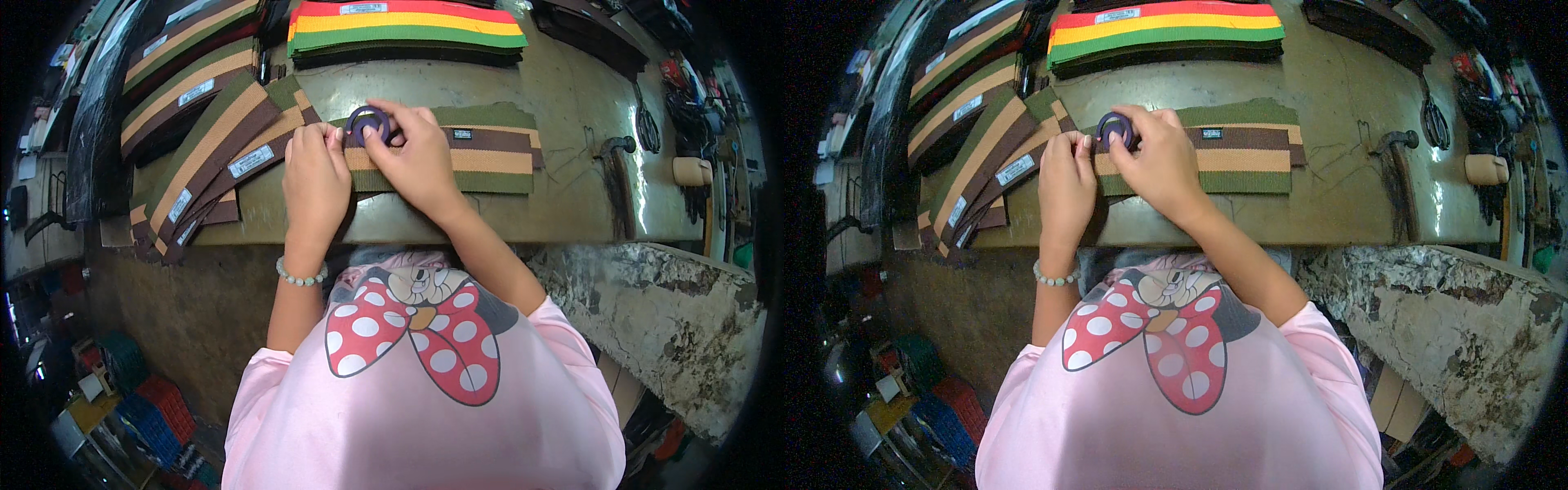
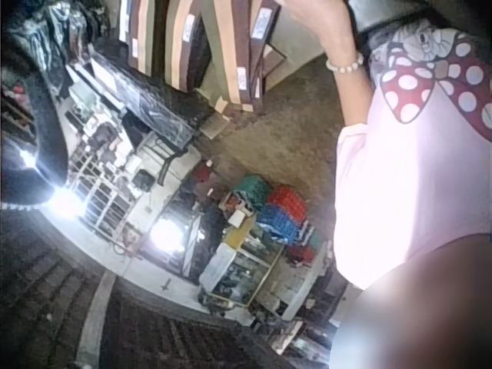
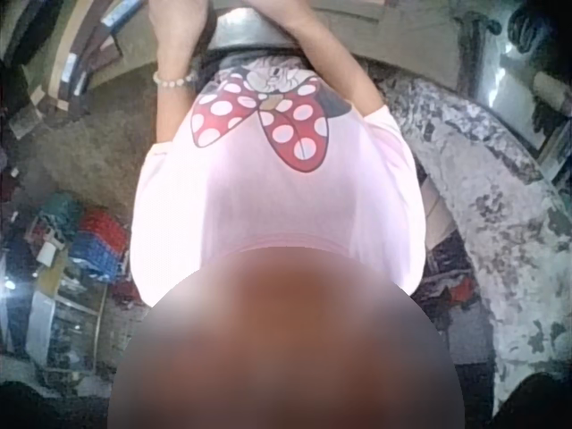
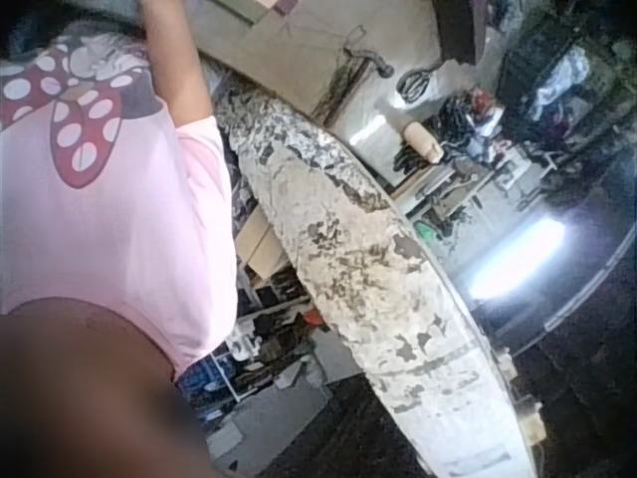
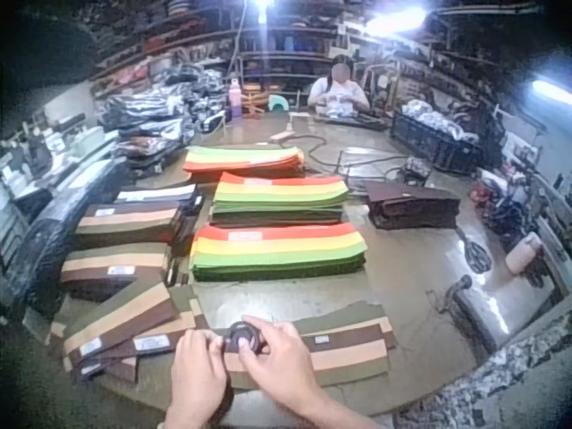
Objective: The person repeatedly picks up a small purple circular object and presses it onto the center of stacked fabric strips on a table. The person handles the strips one at a time, placing the labeled items into a growing pile to the left.
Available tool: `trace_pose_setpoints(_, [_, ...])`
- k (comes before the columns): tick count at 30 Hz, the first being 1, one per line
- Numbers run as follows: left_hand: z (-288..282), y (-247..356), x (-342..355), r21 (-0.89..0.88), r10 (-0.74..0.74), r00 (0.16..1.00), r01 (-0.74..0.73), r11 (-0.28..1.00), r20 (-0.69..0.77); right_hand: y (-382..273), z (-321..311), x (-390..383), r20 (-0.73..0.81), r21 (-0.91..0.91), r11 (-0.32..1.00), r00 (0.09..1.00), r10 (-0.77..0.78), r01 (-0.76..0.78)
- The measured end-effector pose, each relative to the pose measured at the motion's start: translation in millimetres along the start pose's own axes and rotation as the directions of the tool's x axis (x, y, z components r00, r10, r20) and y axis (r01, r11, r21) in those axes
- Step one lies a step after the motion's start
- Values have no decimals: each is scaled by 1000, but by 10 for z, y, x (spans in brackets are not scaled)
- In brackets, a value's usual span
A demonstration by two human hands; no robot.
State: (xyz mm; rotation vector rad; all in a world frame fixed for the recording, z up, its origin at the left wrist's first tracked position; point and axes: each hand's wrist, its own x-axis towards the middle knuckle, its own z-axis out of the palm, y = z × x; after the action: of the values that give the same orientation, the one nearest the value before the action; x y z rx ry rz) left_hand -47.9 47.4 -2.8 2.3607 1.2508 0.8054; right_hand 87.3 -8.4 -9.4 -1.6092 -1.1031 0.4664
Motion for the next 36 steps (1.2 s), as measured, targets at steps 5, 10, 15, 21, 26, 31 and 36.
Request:
trace_pose_setpoints(5, [-182, 444, -272, -93, 452, 772, -463, 882, 446, 66, -489, 95, -112, 622, 775, 967, 228, -111])
trace_pose_setpoints(10, [-145, 371, -46, -250, 495, 775, -428, 868, 392, 122, -1285, -301, -211, 604, 796, 955, 209, -41])
trace_pose_setpoints(15, [-375, 348, 324, -253, 475, 821, -409, 877, 317, 38, -1354, -849, 380, 592, 731, 917, 118, -340])
trace_pose_setpoints(21, [-1072, 92, 721, 19, 423, 866, -434, 901, -265, -151, -449, -862, 492, 161, 980, 850, -185, 121])
trace_pose_setpoints(26, [-1554, -1012, 749, 239, 68, 963, -4, 971, -260, 248, -997, -926, 312, -91, 995, 950, -12, 42])
trace_pose_setpoints(31, [-1011, -783, 404, 223, 153, 958, -98, 970, -243, 509, -2339, -1074, -521, -421, 721, 797, 306, -551])
trace_pose_setpoints(36, [-151, 44, -345, -109, 344, 933, -333, 937, 106, 371, -1875, -801, -512, 6, 997, 856, 65, -72])
